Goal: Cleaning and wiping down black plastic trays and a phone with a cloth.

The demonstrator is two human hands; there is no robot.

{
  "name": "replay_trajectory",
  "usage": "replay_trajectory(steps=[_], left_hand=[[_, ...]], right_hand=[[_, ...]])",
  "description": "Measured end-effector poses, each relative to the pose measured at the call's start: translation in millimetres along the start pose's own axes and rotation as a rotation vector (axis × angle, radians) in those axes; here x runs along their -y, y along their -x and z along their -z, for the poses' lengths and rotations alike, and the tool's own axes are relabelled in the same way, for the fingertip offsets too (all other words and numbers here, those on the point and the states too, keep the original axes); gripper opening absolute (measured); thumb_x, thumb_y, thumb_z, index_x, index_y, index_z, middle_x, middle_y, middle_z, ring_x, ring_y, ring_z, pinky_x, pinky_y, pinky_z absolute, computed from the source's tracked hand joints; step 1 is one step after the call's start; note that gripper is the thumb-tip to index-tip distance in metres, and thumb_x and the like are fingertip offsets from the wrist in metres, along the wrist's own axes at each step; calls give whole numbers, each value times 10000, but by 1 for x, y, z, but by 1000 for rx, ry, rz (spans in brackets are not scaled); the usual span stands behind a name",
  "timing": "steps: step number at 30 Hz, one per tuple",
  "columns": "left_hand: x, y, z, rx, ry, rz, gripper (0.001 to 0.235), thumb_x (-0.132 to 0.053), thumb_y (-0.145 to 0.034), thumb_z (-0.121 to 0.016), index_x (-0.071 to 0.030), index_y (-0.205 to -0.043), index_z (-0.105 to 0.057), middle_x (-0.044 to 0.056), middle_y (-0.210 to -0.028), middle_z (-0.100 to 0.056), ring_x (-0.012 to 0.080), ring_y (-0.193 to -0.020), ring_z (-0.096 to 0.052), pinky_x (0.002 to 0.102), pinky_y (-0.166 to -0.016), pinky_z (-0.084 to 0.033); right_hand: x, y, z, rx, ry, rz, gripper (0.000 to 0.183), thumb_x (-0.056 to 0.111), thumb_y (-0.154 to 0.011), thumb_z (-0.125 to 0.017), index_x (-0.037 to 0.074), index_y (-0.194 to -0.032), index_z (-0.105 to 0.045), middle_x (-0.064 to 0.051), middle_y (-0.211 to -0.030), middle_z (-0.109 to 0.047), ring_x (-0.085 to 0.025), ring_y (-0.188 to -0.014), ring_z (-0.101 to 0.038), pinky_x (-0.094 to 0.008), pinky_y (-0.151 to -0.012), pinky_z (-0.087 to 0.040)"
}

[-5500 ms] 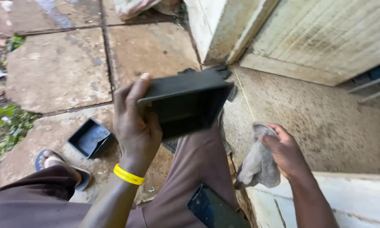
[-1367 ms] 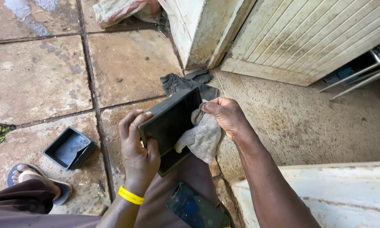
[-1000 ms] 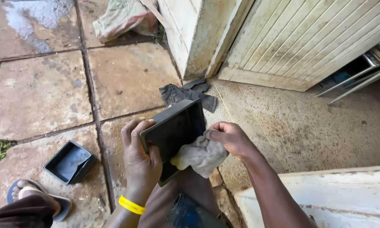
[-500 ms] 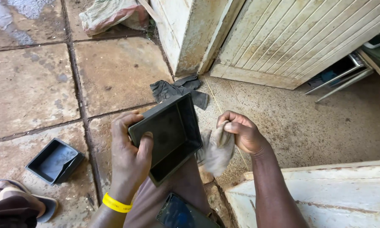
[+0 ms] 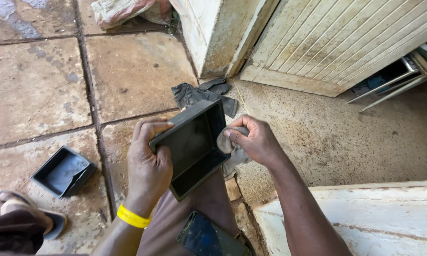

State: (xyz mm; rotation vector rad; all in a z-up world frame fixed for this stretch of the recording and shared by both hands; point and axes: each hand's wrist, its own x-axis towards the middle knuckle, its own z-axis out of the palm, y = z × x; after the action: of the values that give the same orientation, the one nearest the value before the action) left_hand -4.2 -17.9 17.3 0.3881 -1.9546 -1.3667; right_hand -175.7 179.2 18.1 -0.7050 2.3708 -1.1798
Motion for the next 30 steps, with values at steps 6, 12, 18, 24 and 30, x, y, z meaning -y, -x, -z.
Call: replay_trajectory(steps=[6, 12, 18, 24, 30], left_hand=[[8, 8, 1, -44, 28, -36, 401, 160, -773, -450, -8, -1096, -618, 164, -1238, -653, 322, -1196, -658, 390, -1055, -511], [-4, 10, 0, 1, -11, -93, 441, 166, -736, -470, -7, -1108, -631, 183, -1246, -636, 351, -1200, -638, 405, -1047, -504], [6, 9, -2, -51, 9, -63, 427, 173, -758, -459, -5, -1106, -631, 183, -1242, -632, 346, -1205, -644, 408, -1071, -504], [-4, 9, -2, -22, -23, -39, 433, 169, -744, -468, -9, -1099, -639, 183, -1250, -629, 340, -1207, -643, 394, -1052, -510], [6, 12, 0, -45, -1, -29, 443, 173, -746, -459, -2, -1110, -638, 181, -1254, -629, 329, -1217, -635, 387, -1069, -494]], right_hand=[[-9, 29, -17, 57, 67, -361, 190, 279, -917, -712, 98, -973, -699, 2, -876, -748, -93, -775, -708, -274, -704, -593], [-74, 36, -24, 64, -188, -196, 169, 209, -905, -740, 74, -995, -692, -46, -927, -730, -101, -872, -677, -280, -799, -567], [-73, 35, -35, -58, -238, -241, 150, 151, -893, -734, 60, -962, -637, -53, -871, -720, -101, -793, -681, -292, -756, -585], [-78, 41, -52, 0, -368, -258, 163, 149, -927, -733, 13, -928, -644, -87, -827, -711, -106, -691, -622, -279, -632, -540], [-98, 34, -42, 70, -471, -287, 129, 114, -911, -741, 23, -924, -650, -49, -847, -724, -86, -738, -672, -244, -683, -582]])
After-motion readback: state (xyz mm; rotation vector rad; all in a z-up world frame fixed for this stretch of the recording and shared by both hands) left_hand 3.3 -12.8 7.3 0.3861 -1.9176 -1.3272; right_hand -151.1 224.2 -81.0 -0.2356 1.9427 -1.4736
